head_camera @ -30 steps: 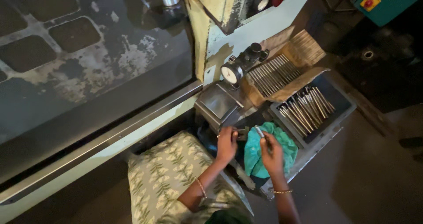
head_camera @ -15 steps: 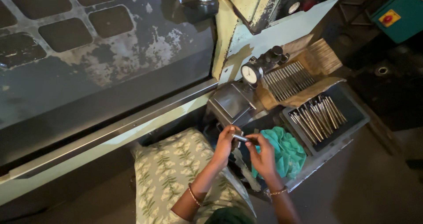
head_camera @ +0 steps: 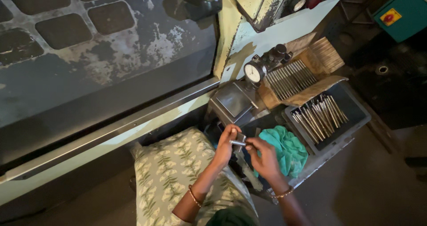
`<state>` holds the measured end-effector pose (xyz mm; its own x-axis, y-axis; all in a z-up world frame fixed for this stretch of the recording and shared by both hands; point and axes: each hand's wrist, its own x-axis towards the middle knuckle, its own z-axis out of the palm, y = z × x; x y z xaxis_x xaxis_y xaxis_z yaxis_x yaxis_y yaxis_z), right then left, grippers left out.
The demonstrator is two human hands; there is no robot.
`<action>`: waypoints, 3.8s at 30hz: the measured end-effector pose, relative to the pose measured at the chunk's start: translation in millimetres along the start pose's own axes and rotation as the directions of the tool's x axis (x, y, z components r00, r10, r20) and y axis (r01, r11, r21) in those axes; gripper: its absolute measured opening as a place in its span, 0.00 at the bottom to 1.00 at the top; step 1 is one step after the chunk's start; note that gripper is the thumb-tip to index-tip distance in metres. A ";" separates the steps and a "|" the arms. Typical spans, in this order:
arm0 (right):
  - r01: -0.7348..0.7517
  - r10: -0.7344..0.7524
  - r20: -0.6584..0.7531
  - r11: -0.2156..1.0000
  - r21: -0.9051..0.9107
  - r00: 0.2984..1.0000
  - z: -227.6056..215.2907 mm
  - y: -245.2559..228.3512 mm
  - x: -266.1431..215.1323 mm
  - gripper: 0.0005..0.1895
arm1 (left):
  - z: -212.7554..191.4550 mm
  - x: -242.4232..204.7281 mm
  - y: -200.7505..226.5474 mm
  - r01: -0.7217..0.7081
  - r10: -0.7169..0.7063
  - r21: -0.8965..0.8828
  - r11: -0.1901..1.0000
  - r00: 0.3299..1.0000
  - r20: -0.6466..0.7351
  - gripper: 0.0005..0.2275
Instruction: The person operates a press machine by inserting a metal rod into a mold, closing the press, and then removing the rod. They repeat this process multiple times, handling the rods and operating the machine's lever.
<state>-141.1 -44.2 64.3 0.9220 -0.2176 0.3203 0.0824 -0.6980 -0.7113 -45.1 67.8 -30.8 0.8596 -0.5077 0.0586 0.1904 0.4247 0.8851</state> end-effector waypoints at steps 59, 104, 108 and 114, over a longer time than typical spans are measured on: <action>-0.492 0.739 -0.104 0.539 0.684 0.665 15.9 157.3 -59.0 0.18 | 85.3 71.0 -144.9 0.170 0.007 0.984 0.053 0.985 -0.170 0.14; 0.164 -0.182 0.061 0.959 0.230 0.981 71.2 -60.3 14.6 0.12 | -70.4 -58.7 74.0 0.173 -0.281 -0.279 0.944 0.867 -0.412 0.10; 0.137 -0.161 0.077 0.959 0.247 0.984 69.5 -64.4 17.2 0.12 | -68.3 -60.9 76.8 0.169 -0.272 -0.280 0.945 0.880 -0.389 0.10; 0.198 -0.215 0.056 0.956 0.214 0.975 65.7 -65.9 18.1 0.12 | -69.4 -61.4 82.1 0.168 -0.272 -0.284 0.944 0.883 -0.382 0.10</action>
<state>-105.0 42.7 75.8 0.9024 -0.0244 0.4303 0.3428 -0.5645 -0.7509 -49.4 185.9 6.3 0.8887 -0.2774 -0.3652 0.4585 0.5284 0.7145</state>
